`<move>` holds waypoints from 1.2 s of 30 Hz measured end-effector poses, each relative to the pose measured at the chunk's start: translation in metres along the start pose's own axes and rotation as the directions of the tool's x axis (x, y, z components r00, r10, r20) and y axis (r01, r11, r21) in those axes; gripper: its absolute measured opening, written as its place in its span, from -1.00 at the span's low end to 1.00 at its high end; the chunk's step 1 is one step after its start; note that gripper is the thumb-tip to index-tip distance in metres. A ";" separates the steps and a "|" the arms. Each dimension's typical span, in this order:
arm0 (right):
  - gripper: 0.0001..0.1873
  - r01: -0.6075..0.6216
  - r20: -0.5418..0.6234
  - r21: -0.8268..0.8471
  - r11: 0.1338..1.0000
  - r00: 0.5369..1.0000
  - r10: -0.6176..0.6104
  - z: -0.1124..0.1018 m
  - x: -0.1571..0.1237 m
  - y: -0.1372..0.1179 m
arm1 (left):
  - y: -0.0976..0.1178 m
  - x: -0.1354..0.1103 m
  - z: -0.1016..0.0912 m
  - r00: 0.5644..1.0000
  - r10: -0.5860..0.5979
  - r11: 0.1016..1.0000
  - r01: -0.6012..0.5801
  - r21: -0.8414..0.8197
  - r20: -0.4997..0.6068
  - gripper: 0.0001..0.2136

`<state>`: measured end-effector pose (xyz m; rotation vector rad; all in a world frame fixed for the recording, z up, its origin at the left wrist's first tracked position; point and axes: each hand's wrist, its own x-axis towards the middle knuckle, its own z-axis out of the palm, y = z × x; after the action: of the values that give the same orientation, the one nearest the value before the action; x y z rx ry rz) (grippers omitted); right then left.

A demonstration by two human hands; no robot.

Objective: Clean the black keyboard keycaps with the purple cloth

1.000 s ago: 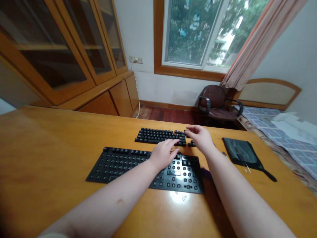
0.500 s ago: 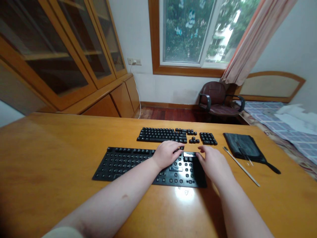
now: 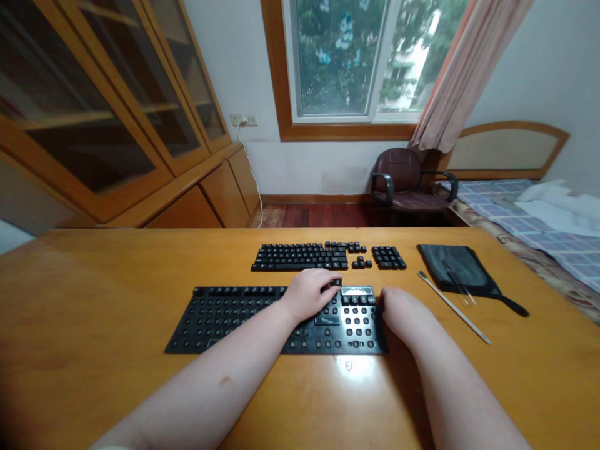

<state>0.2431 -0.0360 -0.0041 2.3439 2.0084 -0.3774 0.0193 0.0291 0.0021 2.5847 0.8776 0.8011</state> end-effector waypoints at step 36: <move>-0.72 0.502 -0.469 0.761 0.411 0.863 -0.185 0.009 0.010 -0.041 | -0.001 0.001 0.000 0.989 -0.058 0.970 0.022 -0.244 -0.139 -0.82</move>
<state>0.2030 -0.0215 -0.0088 2.4640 3.0237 -1.4739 0.0195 0.0305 0.0021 2.3136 0.8134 1.0268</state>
